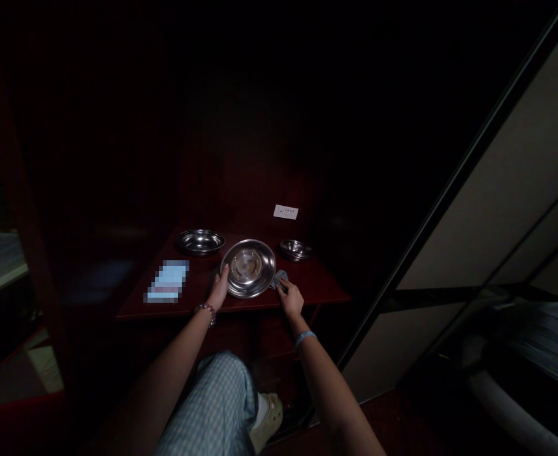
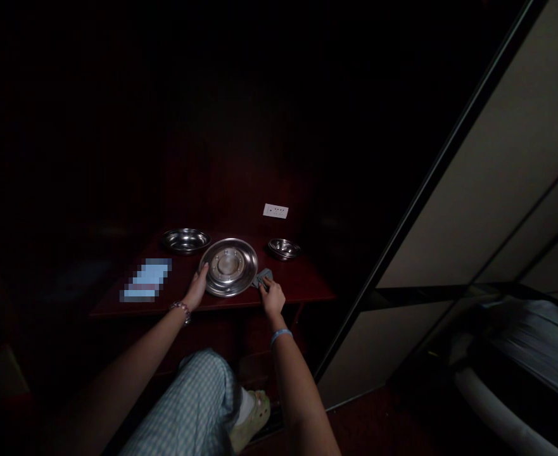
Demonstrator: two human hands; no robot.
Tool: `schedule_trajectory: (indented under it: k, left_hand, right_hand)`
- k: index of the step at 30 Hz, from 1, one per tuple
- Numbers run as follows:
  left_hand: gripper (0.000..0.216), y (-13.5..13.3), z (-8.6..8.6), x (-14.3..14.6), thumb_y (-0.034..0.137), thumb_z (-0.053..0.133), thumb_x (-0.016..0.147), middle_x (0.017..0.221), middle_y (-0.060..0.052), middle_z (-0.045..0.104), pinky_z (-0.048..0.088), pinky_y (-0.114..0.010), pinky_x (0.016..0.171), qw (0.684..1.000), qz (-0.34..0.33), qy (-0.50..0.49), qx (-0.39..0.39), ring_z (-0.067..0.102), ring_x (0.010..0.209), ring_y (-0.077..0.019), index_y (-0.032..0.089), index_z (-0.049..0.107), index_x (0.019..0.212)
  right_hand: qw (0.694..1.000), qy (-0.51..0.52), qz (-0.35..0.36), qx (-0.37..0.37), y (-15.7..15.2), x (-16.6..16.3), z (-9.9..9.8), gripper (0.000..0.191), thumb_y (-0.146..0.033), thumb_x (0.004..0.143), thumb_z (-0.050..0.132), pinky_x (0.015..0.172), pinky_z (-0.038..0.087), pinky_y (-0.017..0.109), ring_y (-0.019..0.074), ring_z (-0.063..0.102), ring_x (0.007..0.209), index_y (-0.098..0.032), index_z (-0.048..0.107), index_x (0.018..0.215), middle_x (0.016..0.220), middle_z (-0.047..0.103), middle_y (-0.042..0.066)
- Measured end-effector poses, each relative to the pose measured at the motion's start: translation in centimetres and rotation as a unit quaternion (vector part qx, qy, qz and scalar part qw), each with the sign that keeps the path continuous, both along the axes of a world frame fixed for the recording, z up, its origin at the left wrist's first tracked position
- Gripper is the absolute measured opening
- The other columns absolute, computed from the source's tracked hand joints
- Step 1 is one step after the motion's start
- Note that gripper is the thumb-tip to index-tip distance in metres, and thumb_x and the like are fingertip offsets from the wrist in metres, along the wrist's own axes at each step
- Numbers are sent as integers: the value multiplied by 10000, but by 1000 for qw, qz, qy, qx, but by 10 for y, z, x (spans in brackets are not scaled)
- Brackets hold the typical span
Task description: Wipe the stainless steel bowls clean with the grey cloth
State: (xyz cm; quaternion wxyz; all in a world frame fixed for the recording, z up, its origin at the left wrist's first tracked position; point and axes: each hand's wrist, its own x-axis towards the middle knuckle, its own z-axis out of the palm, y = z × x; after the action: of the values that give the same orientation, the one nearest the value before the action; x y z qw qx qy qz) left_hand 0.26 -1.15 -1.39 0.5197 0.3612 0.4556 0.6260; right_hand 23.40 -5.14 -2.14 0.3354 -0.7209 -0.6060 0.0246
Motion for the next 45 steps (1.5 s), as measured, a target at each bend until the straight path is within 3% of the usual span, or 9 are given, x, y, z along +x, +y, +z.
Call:
schedule_trajectory:
  k: [32, 45]
  left_hand:
    - [431, -2, 3, 2, 376, 529, 1014, 1521, -136, 574, 328, -302, 1225, 1000, -2, -14, 13, 462, 1476, -221, 146, 612, 1369]
    - [493, -4, 5, 2, 394, 531, 1007, 1514, -152, 577, 324, -359, 1237, 1000, -8, -10, 9, 469, 1471, -241, 150, 566, 1435]
  right_hand:
    - [1000, 0, -1, 9, 0, 0, -1, 338, -361, 1006, 571, 1067, 480, 302, 208, 630, 1285, -314, 714, 1309, 1388, 693, 13]
    - [1000, 1, -1, 2, -6, -4, 7, 341, -328, 998, 580, 1073, 484, 305, 212, 630, 1298, -298, 715, 1310, 1380, 698, 29]
